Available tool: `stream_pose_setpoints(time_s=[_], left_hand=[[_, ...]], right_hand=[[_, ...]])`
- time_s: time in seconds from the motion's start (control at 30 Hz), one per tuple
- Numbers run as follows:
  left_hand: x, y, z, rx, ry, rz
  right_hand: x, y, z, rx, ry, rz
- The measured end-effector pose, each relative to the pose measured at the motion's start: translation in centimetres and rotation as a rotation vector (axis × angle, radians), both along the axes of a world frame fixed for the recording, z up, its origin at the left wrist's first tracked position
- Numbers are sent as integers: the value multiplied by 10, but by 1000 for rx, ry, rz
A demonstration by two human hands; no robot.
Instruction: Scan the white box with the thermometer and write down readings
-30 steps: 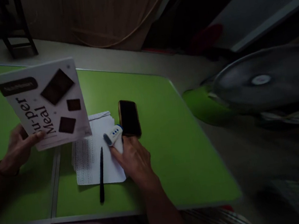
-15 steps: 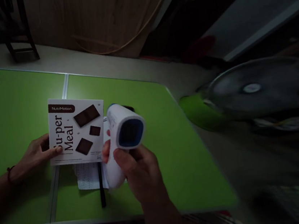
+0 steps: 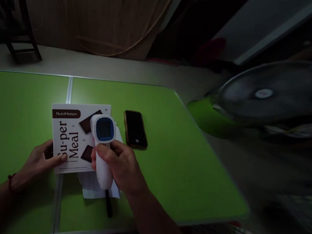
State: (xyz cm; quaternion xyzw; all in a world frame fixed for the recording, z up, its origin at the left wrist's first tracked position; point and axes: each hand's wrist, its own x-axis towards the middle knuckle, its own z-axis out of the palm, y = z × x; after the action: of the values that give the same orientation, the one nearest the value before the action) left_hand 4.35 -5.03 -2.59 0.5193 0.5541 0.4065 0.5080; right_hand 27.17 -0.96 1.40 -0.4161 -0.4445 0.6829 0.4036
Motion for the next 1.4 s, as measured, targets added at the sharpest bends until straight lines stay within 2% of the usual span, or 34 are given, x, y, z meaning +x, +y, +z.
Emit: stream_pose_setpoints(time_s=[0.63,1.4], left_hand=[[0,1,2,20,41,-25],[0,1,5,43,53,-46]], right_hand=[[-5,-2,-5,-83,42,-48],[0,-7,-7,-62,64,-29]])
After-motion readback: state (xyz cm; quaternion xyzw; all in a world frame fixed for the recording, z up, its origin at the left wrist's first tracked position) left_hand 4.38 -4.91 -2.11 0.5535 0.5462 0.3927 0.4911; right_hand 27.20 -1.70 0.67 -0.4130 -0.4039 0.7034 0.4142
